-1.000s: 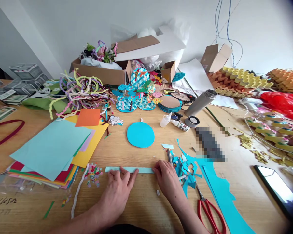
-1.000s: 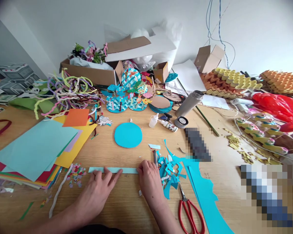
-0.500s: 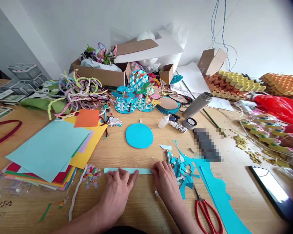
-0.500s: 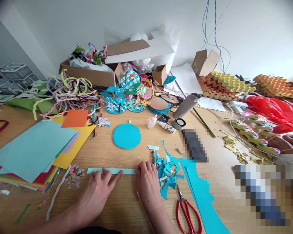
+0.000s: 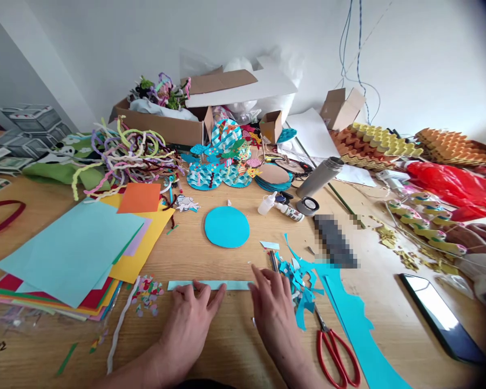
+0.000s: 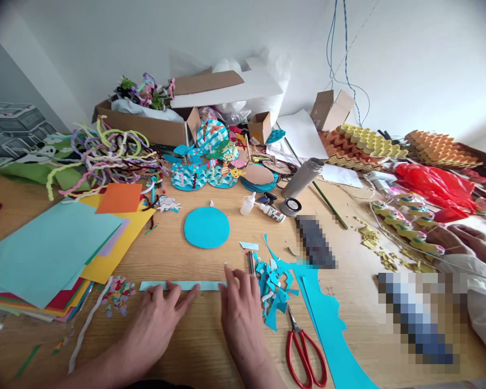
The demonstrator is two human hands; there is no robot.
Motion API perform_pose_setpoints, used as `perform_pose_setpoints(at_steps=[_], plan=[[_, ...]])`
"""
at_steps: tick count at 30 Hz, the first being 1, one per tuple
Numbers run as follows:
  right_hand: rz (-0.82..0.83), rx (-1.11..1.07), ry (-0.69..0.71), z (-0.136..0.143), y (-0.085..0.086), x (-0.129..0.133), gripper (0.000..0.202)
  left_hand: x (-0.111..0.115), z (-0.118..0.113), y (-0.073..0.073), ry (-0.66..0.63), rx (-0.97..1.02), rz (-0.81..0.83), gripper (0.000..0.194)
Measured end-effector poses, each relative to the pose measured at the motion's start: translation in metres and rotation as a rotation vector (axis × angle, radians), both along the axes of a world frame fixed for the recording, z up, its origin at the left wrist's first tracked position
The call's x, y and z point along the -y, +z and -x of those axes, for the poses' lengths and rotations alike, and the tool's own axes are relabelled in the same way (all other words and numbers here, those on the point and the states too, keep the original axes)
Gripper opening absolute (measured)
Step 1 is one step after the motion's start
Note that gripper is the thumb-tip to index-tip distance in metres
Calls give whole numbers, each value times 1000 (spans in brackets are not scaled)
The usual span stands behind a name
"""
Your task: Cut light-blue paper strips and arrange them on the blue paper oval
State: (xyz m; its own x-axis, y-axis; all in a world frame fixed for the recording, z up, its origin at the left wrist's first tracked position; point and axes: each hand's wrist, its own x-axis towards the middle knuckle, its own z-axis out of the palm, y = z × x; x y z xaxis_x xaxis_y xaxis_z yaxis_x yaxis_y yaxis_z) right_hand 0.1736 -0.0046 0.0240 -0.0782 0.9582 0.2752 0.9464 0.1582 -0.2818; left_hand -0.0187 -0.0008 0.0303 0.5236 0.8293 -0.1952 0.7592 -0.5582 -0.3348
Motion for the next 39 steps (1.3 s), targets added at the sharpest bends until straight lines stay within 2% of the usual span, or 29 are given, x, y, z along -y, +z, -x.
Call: perform_pose_setpoints(at_steps=[4,6,10,23,29,31,34,36,39], plan=[[-2,164,202,22,-12,15,55,0,0,1,13,29,12,61],[-12,213,228,29,-22,20,60,-1,0,2,16,48,26,58],[-21,269,182,29,-33,24,61,-2,0,2,20,48,28,56],[29,309,7,-3,-29,33,50,-1,3,-4,7,30,-3,61],[9,263,2,-7,-21,32,60,-1,2,-5,12,39,-14,61],[-14,258,41,1,-16,29,64,-2,2,-3,13,46,-8,59],[-52,293,219,17,-17,23,69,-2,0,0,29,65,6,54],[-96,312,318,24,-25,21,70,-1,-2,0,48,86,17,51],[-159,289,331,27,-43,20,73,1,-4,-3,62,112,9,55]])
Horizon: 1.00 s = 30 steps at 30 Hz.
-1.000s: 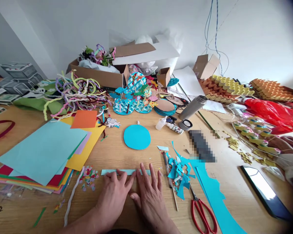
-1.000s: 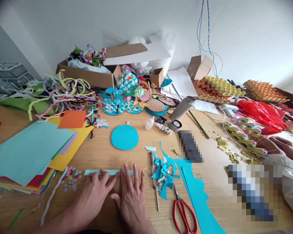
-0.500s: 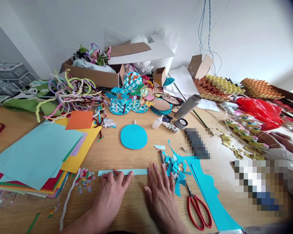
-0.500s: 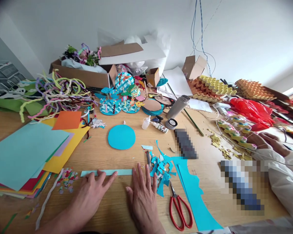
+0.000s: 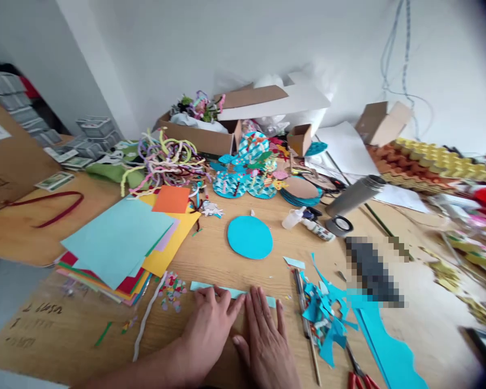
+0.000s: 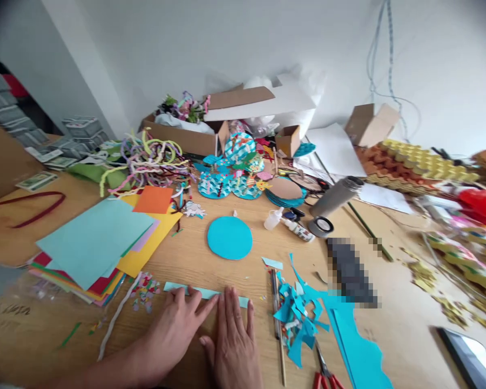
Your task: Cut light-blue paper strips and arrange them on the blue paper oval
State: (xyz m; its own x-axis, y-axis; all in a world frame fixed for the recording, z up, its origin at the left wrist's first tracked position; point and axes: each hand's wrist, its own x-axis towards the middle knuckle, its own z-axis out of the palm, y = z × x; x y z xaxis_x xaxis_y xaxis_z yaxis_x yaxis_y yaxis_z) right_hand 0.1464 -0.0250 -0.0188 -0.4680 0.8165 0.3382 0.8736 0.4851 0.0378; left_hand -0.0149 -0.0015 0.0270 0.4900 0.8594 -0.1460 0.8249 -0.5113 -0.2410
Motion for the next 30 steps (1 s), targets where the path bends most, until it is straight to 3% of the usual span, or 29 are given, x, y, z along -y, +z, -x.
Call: perform_pose_setpoints(at_steps=[5,10,14,23,30], plan=[[-37,-64,-8,-2,-17,-2,75,3,3,-2,16,25,-47,54],[-17,-42,-22,1,-9,-1,72,5,13,2,24,40,-92,45],[-22,-3,-31,3,-1,-1,70,3,23,-3,4,99,-89,43],[-24,2,-33,3,0,-1,64,-9,65,-4,-135,161,-42,39],[-17,-37,-16,0,-6,-1,66,-13,97,0,-156,139,-73,42]])
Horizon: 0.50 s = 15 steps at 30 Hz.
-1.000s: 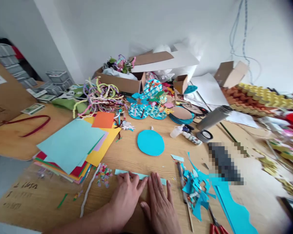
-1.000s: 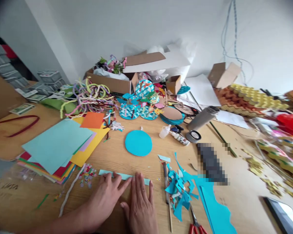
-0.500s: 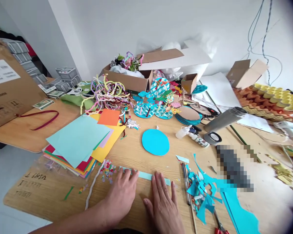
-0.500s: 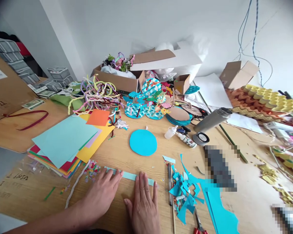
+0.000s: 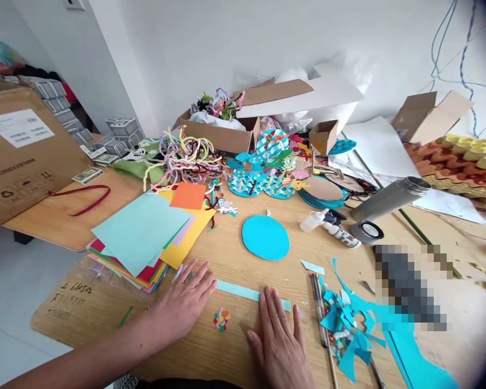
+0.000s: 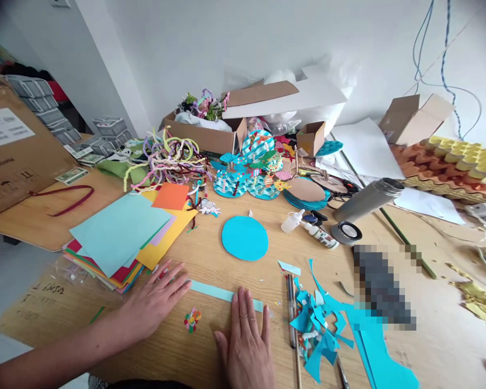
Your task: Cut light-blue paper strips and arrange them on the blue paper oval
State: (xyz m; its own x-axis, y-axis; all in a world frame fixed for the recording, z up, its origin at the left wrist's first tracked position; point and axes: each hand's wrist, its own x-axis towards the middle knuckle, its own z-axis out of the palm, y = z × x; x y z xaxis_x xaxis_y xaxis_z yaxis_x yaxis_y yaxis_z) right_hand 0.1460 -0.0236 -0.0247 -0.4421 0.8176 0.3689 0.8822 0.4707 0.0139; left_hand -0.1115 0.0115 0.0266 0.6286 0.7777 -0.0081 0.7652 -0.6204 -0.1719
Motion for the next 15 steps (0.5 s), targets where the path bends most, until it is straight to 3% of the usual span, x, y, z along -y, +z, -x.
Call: perform_pose_setpoints(at_steps=[9,15], plan=[[13,-9,6,-1,-2,1,69,1,23,-13,28,61,-4,38],[140,-78,10,-11,5,-3,53,-5,16,1,77,131,104,35]])
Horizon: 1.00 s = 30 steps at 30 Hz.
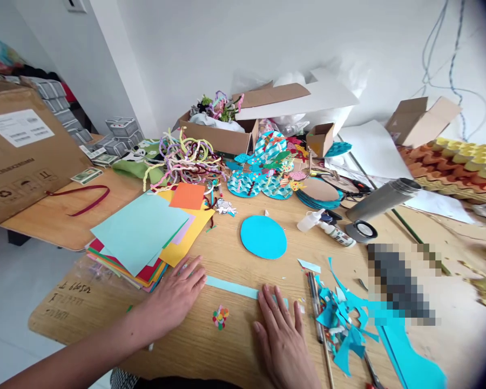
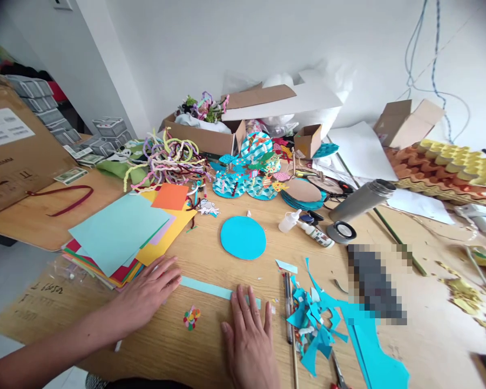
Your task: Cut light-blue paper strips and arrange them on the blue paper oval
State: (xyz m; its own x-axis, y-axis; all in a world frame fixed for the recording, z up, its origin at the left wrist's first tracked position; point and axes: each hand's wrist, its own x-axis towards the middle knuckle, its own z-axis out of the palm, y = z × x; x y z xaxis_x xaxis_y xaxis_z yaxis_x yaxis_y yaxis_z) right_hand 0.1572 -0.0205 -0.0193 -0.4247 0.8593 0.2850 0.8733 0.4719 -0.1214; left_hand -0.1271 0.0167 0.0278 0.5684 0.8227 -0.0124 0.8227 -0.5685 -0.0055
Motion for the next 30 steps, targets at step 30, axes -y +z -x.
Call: perform_pose_setpoints(at_steps=[30], plan=[[-108,-263,-26,-26,47,-14,16,-20,-11,29,145,558,79,41]])
